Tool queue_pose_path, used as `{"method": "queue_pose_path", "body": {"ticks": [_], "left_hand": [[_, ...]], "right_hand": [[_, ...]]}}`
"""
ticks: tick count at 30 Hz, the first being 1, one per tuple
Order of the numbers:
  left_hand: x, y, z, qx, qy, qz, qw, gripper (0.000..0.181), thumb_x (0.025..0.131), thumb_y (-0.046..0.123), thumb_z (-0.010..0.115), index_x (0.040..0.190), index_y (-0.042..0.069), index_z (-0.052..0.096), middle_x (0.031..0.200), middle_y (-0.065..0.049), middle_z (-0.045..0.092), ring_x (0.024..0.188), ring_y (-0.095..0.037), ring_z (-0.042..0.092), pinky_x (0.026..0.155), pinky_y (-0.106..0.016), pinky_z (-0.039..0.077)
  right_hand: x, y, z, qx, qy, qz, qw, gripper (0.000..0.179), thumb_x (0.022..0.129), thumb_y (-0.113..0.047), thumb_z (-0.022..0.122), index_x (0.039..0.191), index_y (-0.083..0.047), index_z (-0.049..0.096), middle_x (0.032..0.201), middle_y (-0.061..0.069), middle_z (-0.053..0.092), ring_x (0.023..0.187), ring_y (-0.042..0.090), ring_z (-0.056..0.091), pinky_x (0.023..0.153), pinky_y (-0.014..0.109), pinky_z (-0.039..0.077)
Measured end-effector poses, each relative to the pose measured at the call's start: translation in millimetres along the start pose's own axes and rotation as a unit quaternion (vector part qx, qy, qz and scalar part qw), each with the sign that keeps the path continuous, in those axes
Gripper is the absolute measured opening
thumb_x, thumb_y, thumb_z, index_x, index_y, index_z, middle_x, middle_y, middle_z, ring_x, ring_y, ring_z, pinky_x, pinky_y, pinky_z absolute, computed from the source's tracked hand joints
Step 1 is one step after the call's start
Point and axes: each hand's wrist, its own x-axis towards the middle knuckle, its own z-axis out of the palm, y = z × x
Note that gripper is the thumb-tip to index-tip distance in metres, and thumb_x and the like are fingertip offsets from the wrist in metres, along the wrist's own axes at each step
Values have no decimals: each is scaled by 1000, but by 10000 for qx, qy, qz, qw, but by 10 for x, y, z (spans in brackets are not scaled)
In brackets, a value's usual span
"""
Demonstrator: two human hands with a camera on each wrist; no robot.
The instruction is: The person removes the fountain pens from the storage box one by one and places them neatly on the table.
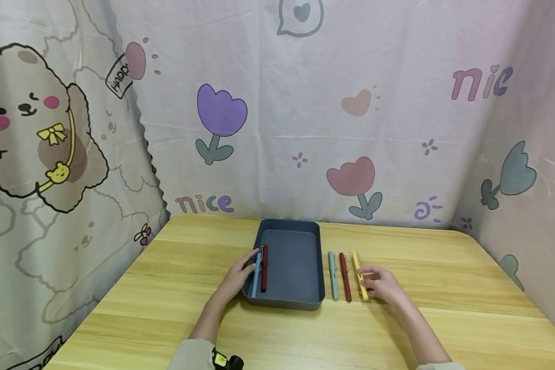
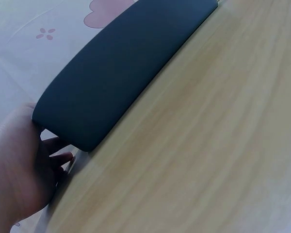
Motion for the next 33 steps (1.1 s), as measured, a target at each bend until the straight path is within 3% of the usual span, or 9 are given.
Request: {"method": "queue_pose_path", "body": {"ticks": [20,27,33], "left_hand": [[-12,2,3,26,-10,-41,10000,44,97,15,46,140,14,41,143,-20,31,130,-39,24,101,-57,21],[-4,4,5,-12,3,-37,10000,44,97,15,46,141,14,41,143,-20,31,130,-39,24,101,-56,21],[-3,9,2,-5,29,-3,10000,44,97,15,47,140,13,41,143,-20,31,130,-39,24,101,-57,21]], "right_hand": [[1,35,26,156,-33,116,9998,33,89,2,52,120,11,50,104,17,58,91,24,57,74,37,51],[6,36,27,142,-4,66,9999,37,85,-1,61,119,11,51,101,16,59,84,22,60,71,34,51],[25,28,33,84,134,150,9998,36,84,0,62,118,9,54,103,17,59,87,24,60,72,34,52]]}}
